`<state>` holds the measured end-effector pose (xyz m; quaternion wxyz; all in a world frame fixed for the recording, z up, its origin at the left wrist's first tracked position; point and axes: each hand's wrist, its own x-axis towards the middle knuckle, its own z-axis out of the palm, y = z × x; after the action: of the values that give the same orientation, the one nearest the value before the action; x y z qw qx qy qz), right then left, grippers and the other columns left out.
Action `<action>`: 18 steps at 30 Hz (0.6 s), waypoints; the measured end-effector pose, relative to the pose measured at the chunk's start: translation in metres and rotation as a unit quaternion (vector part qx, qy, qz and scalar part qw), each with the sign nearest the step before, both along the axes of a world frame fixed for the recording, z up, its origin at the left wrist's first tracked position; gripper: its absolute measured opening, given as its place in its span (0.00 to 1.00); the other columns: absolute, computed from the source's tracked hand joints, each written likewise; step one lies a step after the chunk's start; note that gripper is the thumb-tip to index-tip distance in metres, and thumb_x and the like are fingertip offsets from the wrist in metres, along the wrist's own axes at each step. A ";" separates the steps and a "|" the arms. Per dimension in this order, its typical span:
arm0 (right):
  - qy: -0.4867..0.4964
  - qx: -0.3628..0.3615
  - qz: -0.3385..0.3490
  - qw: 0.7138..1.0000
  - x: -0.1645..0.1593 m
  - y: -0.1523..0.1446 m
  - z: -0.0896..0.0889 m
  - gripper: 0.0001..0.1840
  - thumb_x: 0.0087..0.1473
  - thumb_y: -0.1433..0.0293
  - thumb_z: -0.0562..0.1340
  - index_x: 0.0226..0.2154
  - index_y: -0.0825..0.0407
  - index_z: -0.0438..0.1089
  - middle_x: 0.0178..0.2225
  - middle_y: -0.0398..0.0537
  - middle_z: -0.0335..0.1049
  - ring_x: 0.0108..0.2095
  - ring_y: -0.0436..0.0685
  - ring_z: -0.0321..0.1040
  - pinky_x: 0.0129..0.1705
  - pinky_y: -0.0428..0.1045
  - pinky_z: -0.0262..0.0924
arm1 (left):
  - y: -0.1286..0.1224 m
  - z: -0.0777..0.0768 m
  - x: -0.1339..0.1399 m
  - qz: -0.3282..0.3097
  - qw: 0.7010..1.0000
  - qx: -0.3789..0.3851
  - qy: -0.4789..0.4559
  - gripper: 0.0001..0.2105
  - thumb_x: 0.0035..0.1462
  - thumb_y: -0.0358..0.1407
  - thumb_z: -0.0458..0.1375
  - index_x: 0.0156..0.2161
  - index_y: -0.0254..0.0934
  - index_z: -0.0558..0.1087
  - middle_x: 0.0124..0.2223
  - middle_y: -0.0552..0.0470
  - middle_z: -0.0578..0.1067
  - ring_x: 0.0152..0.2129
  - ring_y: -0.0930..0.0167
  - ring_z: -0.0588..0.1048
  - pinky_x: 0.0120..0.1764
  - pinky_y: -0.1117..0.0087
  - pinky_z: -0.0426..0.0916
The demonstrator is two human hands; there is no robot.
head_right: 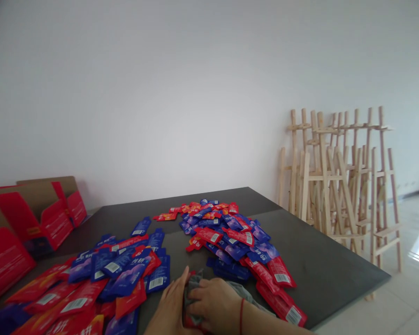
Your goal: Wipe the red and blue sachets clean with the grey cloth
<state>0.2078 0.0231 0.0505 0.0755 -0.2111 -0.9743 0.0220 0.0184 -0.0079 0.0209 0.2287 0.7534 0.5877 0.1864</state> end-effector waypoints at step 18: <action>-0.061 0.074 0.048 0.994 -0.025 0.026 -0.002 0.09 0.55 0.63 0.68 0.38 0.48 0.77 0.43 0.45 0.78 0.43 0.60 0.70 0.29 0.52 0.57 | 0.002 -0.015 -0.003 0.005 0.999 0.023 -0.037 0.67 0.28 0.32 0.75 0.72 0.28 0.42 0.71 0.32 0.55 0.68 0.51 0.54 0.68 0.48 0.48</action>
<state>0.1825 0.0493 0.0489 0.0301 -0.1590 -0.9850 -0.0593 0.0157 -0.0054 0.0058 0.2324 0.7478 0.5784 0.2287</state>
